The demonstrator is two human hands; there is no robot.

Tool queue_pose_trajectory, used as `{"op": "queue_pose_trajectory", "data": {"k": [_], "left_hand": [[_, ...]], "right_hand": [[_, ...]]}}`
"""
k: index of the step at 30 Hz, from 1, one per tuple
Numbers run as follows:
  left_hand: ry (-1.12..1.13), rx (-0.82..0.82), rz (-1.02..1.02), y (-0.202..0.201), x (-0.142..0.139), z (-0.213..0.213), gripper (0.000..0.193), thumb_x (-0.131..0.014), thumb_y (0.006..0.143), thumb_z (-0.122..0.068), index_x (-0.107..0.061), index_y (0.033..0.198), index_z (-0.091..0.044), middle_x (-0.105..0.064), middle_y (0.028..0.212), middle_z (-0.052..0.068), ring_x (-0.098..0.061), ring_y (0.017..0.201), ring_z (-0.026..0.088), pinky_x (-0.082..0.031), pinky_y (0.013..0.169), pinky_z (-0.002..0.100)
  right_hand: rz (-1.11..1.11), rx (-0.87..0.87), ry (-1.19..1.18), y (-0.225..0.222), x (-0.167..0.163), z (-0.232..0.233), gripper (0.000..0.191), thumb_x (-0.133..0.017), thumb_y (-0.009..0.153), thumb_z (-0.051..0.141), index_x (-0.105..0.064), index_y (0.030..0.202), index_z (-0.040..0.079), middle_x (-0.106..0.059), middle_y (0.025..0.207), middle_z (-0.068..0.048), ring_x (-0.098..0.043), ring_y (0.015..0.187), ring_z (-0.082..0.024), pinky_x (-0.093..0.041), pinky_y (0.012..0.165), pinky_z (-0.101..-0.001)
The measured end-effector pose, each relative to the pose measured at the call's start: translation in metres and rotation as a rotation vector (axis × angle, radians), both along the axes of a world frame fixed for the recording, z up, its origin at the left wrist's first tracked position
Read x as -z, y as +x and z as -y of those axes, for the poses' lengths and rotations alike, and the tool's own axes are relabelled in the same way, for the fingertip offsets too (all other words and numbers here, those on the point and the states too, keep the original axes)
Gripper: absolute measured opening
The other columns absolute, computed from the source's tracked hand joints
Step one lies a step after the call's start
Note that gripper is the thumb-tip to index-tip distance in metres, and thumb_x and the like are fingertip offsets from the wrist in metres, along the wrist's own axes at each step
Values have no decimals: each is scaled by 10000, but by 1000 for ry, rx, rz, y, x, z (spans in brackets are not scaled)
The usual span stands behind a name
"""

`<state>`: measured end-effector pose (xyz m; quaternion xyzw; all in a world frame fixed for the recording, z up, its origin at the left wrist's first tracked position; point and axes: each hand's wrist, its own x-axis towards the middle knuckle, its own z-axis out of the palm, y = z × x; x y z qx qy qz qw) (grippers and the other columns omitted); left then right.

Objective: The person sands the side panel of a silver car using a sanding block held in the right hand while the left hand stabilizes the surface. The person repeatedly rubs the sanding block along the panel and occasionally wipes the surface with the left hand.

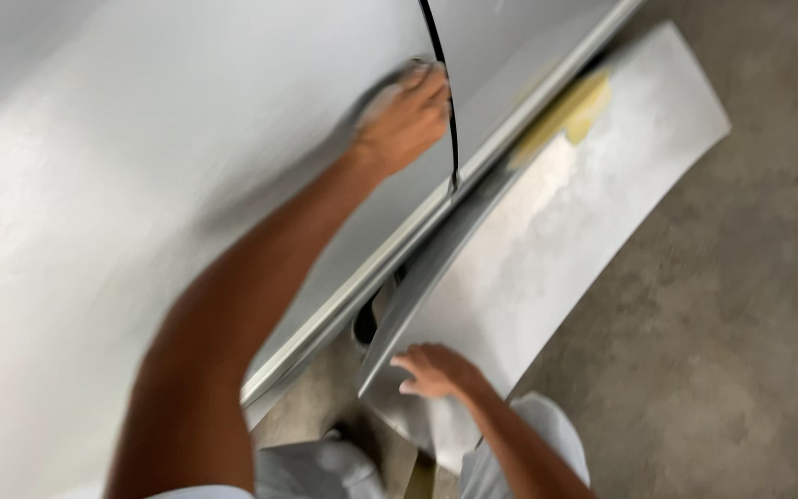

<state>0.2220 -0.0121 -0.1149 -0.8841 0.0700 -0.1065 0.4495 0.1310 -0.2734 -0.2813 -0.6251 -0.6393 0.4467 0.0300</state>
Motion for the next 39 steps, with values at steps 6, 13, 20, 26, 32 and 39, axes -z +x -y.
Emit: {"op": "queue_pose_trajectory", "data": {"k": [6,13,20,26,32,39], "left_hand": [[-78,29,-82,-143,-7,18,254,-685,877,-105,-751,1105,-16,-682,1248,144,-547,1274,295,-411,1141,426],[-207,37,-194,-166,-30,37,324,-677,840,-125,-734,1137,-7,-690,1210,164,-579,1224,311,-443,1099,455],[55,-115,-42,-32,-46,41,177,-670,866,-181,-760,947,-53,-689,1163,125,-553,1236,288,-420,1105,391],[-123,-146,-160,-259,-57,51,330,-649,913,-99,-681,1229,-8,-652,1310,163,-556,1294,313,-403,1175,486],[-78,118,10,-128,-65,40,189,-650,963,-112,-709,1137,-64,-662,1302,104,-531,1315,265,-404,1197,408],[-36,-16,32,-64,-30,27,223,-666,877,-104,-728,1087,-61,-653,1242,102,-531,1262,259,-405,1146,384]], "right_hand": [[-43,110,-44,18,-1,23,588,-625,971,381,-480,1496,158,-604,1377,-147,-594,1271,-323,-474,1083,-480],[76,-50,-15,18,-12,24,595,-631,991,401,-481,1492,117,-594,1397,-178,-589,1276,-315,-474,1083,-476],[-89,32,84,5,-11,38,582,-659,983,366,-468,1490,156,-533,1443,-158,-496,1330,-331,-385,1096,-531],[169,-19,83,28,-12,57,567,-637,1023,370,-440,1497,129,-501,1427,-190,-502,1282,-379,-419,1044,-559],[-42,69,-136,12,-14,41,620,-616,947,373,-481,1507,143,-703,1242,-149,-726,1090,-300,-589,958,-439],[-41,37,142,8,-2,37,605,-672,956,390,-486,1486,166,-572,1358,-158,-559,1245,-336,-457,1047,-494]]}}
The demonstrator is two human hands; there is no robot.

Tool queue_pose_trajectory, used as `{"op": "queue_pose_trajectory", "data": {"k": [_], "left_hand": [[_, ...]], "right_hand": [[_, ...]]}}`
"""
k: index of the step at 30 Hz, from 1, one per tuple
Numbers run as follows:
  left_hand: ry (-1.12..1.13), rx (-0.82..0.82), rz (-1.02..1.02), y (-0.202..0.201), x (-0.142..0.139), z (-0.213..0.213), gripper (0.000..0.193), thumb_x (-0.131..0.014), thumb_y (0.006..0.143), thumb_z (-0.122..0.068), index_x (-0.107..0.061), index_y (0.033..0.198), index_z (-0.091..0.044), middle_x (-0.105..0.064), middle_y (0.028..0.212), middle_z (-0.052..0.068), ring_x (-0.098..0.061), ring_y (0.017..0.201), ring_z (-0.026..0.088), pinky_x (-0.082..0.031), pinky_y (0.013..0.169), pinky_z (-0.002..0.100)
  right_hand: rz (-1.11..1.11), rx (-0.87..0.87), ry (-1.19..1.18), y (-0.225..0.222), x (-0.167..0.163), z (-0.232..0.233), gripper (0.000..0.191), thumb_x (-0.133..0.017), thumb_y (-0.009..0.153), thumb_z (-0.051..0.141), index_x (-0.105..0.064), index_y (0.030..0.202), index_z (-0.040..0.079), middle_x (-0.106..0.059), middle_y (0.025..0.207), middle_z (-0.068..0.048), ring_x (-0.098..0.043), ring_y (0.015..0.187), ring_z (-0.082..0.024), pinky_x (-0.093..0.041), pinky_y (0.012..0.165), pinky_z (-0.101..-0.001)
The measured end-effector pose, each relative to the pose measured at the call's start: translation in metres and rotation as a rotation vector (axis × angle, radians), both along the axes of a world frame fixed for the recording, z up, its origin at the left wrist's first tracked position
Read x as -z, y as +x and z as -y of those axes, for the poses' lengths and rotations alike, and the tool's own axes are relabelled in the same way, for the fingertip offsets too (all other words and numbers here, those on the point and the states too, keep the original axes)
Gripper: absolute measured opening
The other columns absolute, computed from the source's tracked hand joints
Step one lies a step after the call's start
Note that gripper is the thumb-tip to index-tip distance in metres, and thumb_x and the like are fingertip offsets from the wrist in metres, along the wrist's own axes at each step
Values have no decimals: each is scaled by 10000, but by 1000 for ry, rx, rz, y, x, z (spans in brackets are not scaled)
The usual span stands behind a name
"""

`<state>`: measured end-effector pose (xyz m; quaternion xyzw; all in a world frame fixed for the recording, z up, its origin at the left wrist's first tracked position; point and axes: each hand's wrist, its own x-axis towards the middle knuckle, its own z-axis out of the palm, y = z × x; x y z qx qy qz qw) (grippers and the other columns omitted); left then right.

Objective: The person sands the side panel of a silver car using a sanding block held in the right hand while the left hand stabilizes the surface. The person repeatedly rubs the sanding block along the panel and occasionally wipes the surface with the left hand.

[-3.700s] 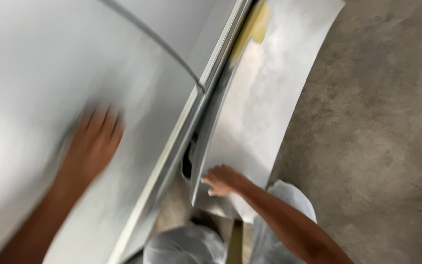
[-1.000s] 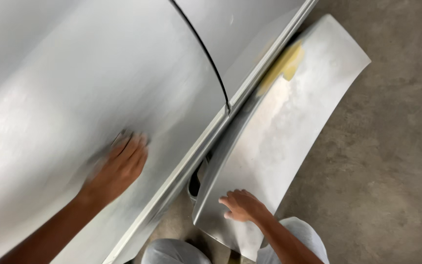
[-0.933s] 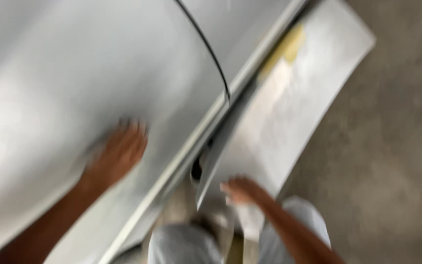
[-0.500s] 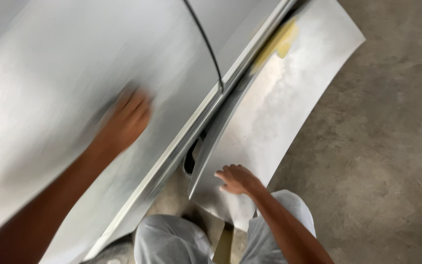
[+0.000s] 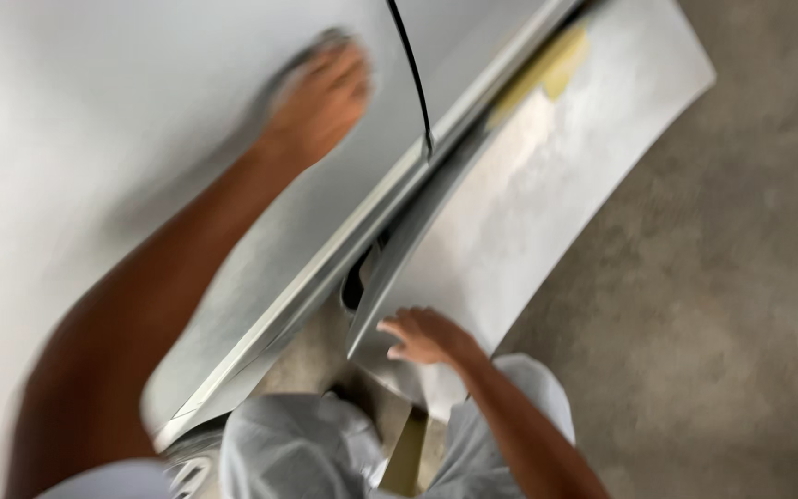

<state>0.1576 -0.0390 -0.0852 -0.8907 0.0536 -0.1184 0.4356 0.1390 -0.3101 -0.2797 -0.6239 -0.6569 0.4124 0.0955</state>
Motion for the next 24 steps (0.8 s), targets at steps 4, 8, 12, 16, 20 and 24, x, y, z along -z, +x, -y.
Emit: {"op": "queue_pose_trajectory", "data": {"k": [4,8,12,16,20,24], "left_hand": [[-73,-148,-221,-152,-6,16,349,-654,870,-88,-698,1215,-93,-624,1345,109,-519,1312,262,-388,1161,438],[-135,-135,-183,-147,-22,23,370,-657,891,-106,-696,1258,-78,-648,1362,119,-530,1323,268,-413,1153,436],[4,76,102,10,-13,-3,199,-688,917,-158,-763,1065,-48,-674,1250,118,-546,1253,268,-418,1165,386],[-38,14,51,42,-3,-9,77,-686,935,-60,-722,967,-1,-660,1184,129,-515,1313,311,-371,1200,380],[-143,3,-96,-108,-10,19,353,-674,902,-108,-702,1235,3,-615,1371,169,-504,1374,314,-363,1231,465],[-217,-174,-191,-175,-25,35,282,-667,886,-107,-721,1152,-32,-660,1343,156,-552,1316,301,-410,1160,471]], "right_hand": [[101,61,-89,13,9,3,592,-680,947,383,-495,1476,193,-578,1384,-127,-538,1302,-301,-400,1131,-485],[85,3,-131,9,13,-6,577,-682,961,348,-497,1476,165,-590,1373,-133,-562,1280,-293,-409,1133,-480],[59,-11,-140,-7,6,-21,576,-658,966,351,-486,1493,194,-586,1370,-141,-585,1255,-292,-441,1112,-466],[24,-29,-170,-13,1,-25,596,-642,973,344,-457,1518,190,-604,1346,-138,-623,1210,-284,-465,1092,-462],[38,38,-123,-3,7,-15,591,-680,956,345,-489,1489,178,-576,1371,-142,-577,1260,-303,-447,1098,-480],[88,37,-123,1,14,-6,585,-693,948,374,-505,1463,168,-587,1352,-133,-549,1284,-295,-406,1125,-492]]}}
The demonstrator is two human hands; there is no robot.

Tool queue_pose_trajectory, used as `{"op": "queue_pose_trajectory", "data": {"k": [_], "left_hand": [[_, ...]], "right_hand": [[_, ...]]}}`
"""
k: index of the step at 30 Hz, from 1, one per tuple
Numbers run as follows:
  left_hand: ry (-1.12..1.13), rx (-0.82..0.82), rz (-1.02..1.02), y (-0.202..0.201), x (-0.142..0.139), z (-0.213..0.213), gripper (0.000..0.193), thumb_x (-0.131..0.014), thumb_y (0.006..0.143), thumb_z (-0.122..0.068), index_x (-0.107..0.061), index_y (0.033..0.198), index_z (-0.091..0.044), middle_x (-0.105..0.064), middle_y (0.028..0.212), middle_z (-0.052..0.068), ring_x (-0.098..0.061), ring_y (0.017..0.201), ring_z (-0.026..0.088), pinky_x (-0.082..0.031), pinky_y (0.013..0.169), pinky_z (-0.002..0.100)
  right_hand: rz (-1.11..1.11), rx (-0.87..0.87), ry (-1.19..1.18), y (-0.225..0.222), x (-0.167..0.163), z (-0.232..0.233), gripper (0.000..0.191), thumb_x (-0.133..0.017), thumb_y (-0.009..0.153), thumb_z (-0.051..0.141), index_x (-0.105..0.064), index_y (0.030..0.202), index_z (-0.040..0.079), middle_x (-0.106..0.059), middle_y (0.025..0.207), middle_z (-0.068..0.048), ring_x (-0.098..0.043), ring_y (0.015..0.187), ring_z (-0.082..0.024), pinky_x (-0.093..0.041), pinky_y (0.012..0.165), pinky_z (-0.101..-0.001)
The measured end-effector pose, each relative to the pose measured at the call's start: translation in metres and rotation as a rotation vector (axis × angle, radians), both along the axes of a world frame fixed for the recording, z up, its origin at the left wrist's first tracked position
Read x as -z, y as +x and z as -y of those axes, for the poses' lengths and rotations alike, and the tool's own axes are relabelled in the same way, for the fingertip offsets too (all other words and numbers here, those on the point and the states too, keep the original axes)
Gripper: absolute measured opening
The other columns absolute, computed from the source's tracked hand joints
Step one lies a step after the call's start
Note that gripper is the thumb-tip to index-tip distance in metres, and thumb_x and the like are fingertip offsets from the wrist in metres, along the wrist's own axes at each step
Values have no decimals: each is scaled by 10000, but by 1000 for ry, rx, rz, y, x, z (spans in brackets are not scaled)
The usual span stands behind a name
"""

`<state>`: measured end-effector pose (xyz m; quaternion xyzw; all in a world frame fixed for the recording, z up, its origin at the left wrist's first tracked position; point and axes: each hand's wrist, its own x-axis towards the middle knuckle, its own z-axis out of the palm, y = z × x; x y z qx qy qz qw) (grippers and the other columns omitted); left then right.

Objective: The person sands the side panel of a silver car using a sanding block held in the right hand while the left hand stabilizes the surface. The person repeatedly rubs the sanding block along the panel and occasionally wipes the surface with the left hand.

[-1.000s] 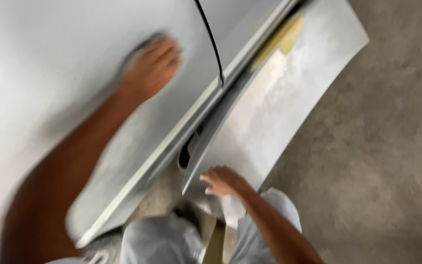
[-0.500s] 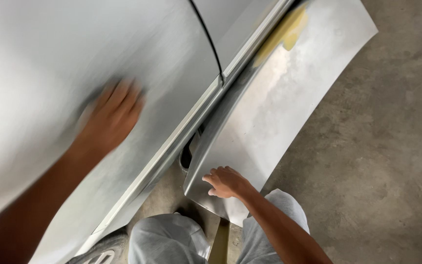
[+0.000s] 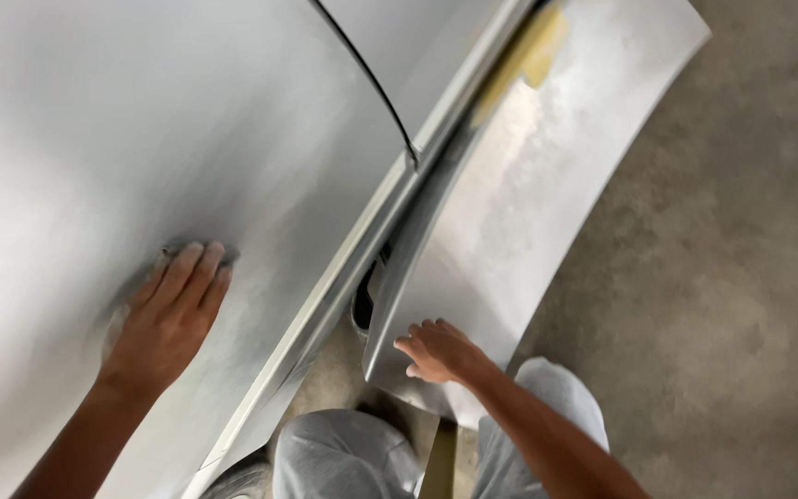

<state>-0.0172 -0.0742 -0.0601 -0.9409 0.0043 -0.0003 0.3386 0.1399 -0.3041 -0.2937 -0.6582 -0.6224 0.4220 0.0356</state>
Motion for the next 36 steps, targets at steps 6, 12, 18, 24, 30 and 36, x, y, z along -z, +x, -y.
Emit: {"op": "queue_pose_trajectory", "data": {"k": [6,12,18,24,30,36], "left_hand": [[245,182,233,217,2,-28,172,-683,891,-113,-727,1043,-46,-679,1219,91,-547,1274,266,-447,1127,375],[113,210,183,124,12,-38,251,-647,960,-86,-714,1193,-23,-641,1357,121,-519,1359,283,-392,1217,401],[58,-56,-118,0,-3,2,351,-632,884,-103,-693,1228,-63,-624,1397,123,-531,1340,295,-422,1147,474],[294,210,177,199,-8,-35,153,-665,955,-121,-732,1086,-81,-672,1196,65,-571,1232,244,-441,1141,361],[160,172,141,99,-2,-19,366,-638,935,-113,-699,1283,-21,-648,1349,137,-539,1327,321,-421,1140,438],[27,-52,-113,10,-17,-2,288,-655,888,-78,-711,1169,-47,-661,1328,129,-563,1307,282,-446,1121,481]], "right_hand": [[-24,-13,11,-24,-4,-8,571,-686,953,379,-532,1460,167,-640,1296,-145,-604,1236,-299,-473,1084,-473],[-81,-23,122,-15,-8,-3,590,-686,956,373,-495,1464,142,-582,1343,-159,-596,1211,-320,-474,1042,-493],[-30,14,89,-2,-12,8,589,-731,911,343,-532,1439,175,-628,1306,-139,-571,1257,-294,-398,1128,-490],[-88,-48,23,-17,-17,-1,593,-718,931,320,-518,1463,152,-640,1293,-145,-624,1185,-286,-470,1080,-470],[-88,8,90,-9,-12,-3,555,-706,938,348,-554,1428,138,-638,1307,-134,-591,1236,-290,-453,1095,-466],[-22,-63,73,-8,-2,-4,562,-717,931,347,-540,1424,142,-613,1287,-153,-574,1210,-315,-430,1079,-495]]}}
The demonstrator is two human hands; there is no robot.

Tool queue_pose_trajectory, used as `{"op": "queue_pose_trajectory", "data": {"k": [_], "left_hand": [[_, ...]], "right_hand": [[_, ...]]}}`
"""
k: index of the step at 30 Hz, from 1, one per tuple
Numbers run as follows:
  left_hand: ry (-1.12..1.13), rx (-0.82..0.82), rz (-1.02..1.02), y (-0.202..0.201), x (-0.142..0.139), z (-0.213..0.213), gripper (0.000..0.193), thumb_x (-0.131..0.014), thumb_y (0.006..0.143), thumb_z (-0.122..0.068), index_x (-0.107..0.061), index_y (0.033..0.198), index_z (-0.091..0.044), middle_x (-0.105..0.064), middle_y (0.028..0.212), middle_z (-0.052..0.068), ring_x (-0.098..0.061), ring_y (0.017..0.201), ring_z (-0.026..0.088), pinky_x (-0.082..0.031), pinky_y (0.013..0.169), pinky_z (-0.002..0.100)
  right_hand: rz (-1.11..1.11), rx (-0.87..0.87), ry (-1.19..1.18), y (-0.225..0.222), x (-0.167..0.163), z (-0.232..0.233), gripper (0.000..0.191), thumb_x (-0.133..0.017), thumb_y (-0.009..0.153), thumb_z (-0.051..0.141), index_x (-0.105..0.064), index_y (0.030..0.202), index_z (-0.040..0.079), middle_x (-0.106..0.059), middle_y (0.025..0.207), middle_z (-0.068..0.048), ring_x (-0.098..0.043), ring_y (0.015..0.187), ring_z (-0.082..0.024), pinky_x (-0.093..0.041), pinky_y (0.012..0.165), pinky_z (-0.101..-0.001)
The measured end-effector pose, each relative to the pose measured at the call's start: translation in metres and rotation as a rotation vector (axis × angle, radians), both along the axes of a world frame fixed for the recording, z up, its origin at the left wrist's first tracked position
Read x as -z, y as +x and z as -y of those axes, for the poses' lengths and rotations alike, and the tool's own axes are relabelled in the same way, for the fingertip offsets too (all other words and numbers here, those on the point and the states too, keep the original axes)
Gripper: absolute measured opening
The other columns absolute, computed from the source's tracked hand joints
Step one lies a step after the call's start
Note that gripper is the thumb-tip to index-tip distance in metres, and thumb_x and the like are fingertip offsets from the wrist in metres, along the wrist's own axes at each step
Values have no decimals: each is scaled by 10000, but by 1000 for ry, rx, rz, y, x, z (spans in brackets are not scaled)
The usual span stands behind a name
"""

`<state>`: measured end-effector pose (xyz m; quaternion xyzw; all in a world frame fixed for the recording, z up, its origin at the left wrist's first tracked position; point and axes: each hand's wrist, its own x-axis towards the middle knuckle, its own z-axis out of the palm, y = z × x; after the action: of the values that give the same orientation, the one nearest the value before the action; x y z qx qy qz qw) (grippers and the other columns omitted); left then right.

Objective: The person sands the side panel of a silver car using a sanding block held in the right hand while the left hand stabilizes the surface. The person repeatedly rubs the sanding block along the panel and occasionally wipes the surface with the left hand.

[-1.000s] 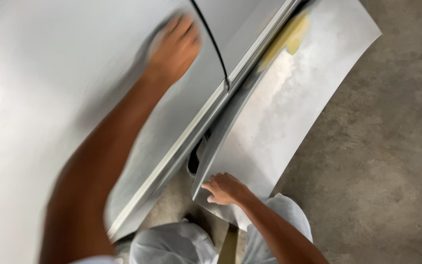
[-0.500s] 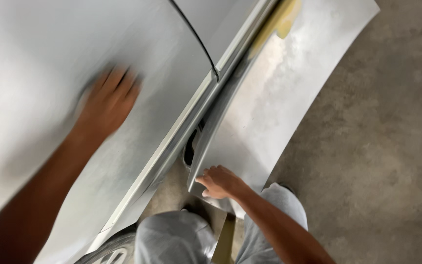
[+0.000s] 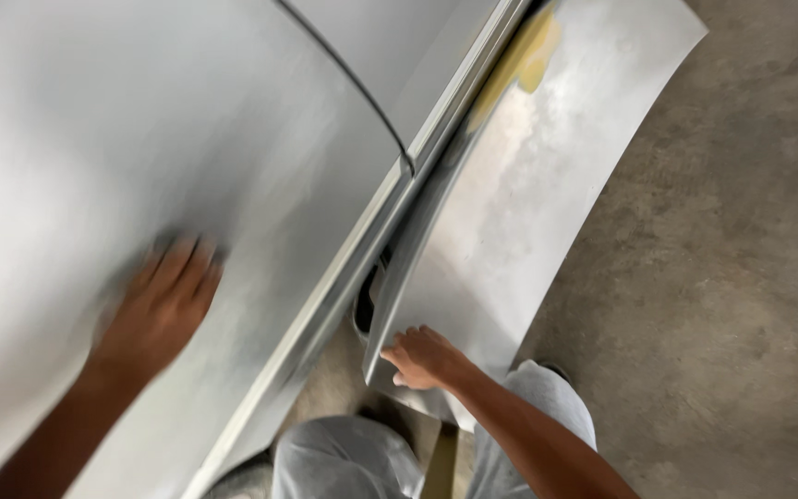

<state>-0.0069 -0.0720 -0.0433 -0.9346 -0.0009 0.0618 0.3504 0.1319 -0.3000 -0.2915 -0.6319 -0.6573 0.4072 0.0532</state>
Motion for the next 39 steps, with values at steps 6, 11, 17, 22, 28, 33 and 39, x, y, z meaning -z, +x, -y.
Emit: {"op": "queue_pose_trajectory", "data": {"k": [6,11,17,22,28,33,39], "left_hand": [[225,246,289,207,1,-16,196,-678,889,-88,-742,1073,-61,-682,1219,86,-573,1224,266,-461,1087,339],[64,218,247,113,9,-20,296,-660,954,-134,-724,1229,-48,-659,1371,116,-538,1361,274,-421,1165,405],[133,15,0,-10,-17,-1,337,-655,883,-96,-743,1208,-119,-673,1346,79,-580,1307,255,-454,1141,443],[193,204,173,140,-3,-33,269,-645,951,-168,-743,1189,-89,-675,1285,63,-555,1286,233,-434,1144,370],[202,220,244,184,20,-34,209,-674,941,-140,-761,1129,-124,-676,1290,65,-539,1321,275,-349,1218,523],[-36,246,256,133,24,2,247,-756,775,-85,-767,1021,-94,-691,1225,108,-576,1218,367,-360,1074,642],[-513,-26,442,81,60,23,463,-802,728,42,-658,1163,-30,-648,1221,152,-625,1158,293,-469,1068,436]], "right_hand": [[-23,-27,-37,-16,-1,-9,545,-690,950,352,-551,1426,127,-656,1226,-139,-654,1111,-278,-501,1025,-477],[-38,-42,45,-12,6,-7,578,-691,956,381,-525,1438,107,-643,1268,-148,-640,1137,-290,-505,1018,-477],[84,-84,7,-5,8,-2,599,-702,962,394,-491,1471,158,-589,1329,-186,-568,1220,-323,-433,1074,-510],[-19,-103,-18,-12,2,-7,586,-684,951,344,-495,1470,151,-617,1340,-167,-620,1193,-312,-504,1028,-484],[-317,338,513,22,-26,-16,445,-710,960,266,-580,1346,88,-589,1406,-160,-615,1228,-308,-501,1037,-476],[-309,911,1260,72,-84,-61,449,-777,906,167,-540,1273,61,-565,1424,-190,-593,1293,-353,-570,1000,-426],[-285,625,1224,63,-94,-102,423,-780,908,51,-577,1278,72,-621,1413,-124,-652,1275,-293,-600,1043,-372]]}}
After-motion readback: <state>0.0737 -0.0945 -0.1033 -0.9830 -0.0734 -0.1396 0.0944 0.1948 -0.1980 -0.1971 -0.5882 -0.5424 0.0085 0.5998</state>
